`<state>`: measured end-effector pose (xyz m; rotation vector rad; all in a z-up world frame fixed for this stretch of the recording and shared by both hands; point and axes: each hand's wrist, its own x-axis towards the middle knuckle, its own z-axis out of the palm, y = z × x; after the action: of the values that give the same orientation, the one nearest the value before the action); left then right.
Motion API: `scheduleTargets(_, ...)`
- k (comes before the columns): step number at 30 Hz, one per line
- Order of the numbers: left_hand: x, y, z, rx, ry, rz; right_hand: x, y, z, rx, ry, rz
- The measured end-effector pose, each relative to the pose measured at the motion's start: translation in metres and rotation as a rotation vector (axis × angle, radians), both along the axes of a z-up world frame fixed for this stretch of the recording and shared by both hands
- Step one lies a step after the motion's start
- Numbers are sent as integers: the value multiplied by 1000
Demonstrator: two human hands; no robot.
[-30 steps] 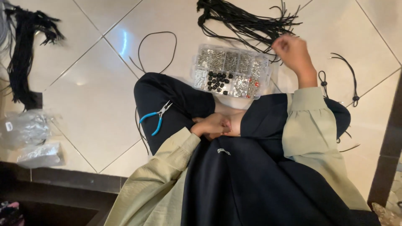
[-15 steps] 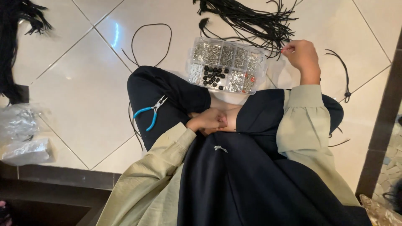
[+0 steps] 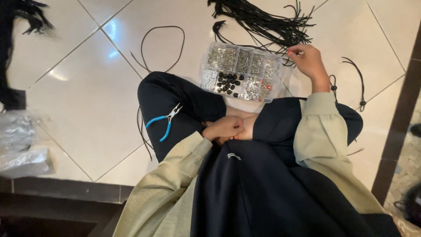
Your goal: Assembling small black components onto black strings to create accessories while sitting on the floor.
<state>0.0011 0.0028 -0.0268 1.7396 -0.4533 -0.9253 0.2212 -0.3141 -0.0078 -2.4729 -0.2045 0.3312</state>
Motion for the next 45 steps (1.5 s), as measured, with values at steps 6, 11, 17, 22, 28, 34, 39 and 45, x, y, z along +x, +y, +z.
scheduleTargets(6, 8, -5, 19, 104, 114, -30, -5, 64, 18, 144, 11, -34)
scheduleTargets(11, 14, -5, 27, 150, 154, -27, 20, 126, -13, 212, 2, 27)
scheduleTargets(17, 9, -15, -9, 154, 74, -31, 84, 195, -93, 351, -160, 288)
scheduleTargets(22, 4, -20, -19, 122, 86, -69, 112, 223, -122, 68, -274, 419)
scheduleTargets(28, 7, -16, -14, 149, 68, -106, 112, 227, -138, -107, -356, 312)
scheduleTargets(34, 7, -17, -15, 151, 114, -75, 92, 215, -86, 0, -458, 314)
scheduleTargets(39, 4, -16, -17, 37, 0, -10, 60, 186, -25, 110, -519, 369)
scheduleTargets(45, 12, -7, 15, 104, 105, -37, 10, 144, 12, 209, -552, 288)
